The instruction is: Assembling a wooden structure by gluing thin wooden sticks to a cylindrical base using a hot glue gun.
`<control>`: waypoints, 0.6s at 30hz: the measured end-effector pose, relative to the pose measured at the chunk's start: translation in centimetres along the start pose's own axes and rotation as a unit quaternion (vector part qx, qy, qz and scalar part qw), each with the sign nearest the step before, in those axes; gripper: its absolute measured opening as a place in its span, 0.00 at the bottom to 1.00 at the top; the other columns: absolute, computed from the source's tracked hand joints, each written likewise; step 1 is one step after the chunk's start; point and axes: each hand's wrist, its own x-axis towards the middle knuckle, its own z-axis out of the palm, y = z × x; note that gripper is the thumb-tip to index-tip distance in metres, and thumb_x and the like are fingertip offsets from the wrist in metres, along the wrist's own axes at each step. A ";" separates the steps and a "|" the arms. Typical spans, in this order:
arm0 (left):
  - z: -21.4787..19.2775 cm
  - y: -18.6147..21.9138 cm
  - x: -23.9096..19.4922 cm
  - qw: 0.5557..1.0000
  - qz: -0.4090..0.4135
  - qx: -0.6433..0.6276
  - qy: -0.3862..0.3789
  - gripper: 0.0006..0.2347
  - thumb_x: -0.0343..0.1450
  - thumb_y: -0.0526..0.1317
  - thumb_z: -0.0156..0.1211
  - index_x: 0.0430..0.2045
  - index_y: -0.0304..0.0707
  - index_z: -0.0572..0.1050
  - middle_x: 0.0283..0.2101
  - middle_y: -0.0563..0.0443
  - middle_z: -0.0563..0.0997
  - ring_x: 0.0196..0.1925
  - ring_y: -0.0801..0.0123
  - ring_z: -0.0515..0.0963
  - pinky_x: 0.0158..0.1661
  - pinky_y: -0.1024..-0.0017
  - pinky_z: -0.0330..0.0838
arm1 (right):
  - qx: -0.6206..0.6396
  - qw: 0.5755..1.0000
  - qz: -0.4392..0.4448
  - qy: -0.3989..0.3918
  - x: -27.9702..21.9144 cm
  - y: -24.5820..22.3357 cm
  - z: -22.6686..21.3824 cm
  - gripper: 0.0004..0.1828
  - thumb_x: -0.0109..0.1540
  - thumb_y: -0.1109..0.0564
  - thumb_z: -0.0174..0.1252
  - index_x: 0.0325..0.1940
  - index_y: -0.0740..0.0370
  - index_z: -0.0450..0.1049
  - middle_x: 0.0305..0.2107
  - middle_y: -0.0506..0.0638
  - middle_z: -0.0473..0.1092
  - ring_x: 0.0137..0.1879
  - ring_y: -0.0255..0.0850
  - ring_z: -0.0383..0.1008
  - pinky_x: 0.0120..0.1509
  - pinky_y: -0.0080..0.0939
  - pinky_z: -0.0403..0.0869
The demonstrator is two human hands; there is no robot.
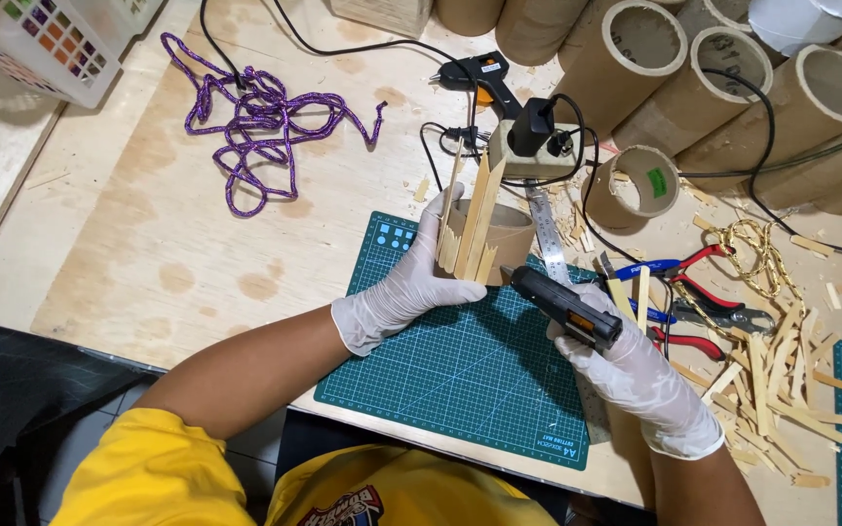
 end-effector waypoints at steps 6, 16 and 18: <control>0.1 0.1 0.1 1.000 -0.001 0.000 -0.001 0.52 0.53 0.35 0.81 0.70 0.54 0.47 0.69 0.45 0.56 0.72 0.60 0.52 0.71 0.58 0.47 | -0.025 1.000 -0.013 -0.008 0.2 0.3 -0.5 0.29 0.54 0.78 0.58 0.60 0.74 0.67 0.40 0.72 0.72 0.44 0.45 0.77 0.51 0.41 0.80; 0.0 0.1 0.1 1.000 -0.002 0.005 -0.002 0.52 0.53 0.36 0.81 0.70 0.55 0.47 0.70 0.45 0.55 0.72 0.61 0.51 0.71 0.59 0.48 | -0.070 0.997 -0.037 -0.024 0.7 0.7 -1.3 0.30 0.53 0.78 0.59 0.60 0.72 0.67 0.42 0.70 0.72 0.47 0.46 0.77 0.51 0.43 0.81; 0.1 0.1 0.0 1.000 -0.007 -0.006 0.000 0.52 0.53 0.35 0.80 0.70 0.56 0.47 0.70 0.46 0.55 0.71 0.62 0.51 0.71 0.59 0.47 | -0.086 0.995 -0.045 -0.029 0.9 0.7 -1.4 0.31 0.53 0.78 0.59 0.61 0.72 0.67 0.42 0.70 0.72 0.47 0.46 0.77 0.51 0.44 0.81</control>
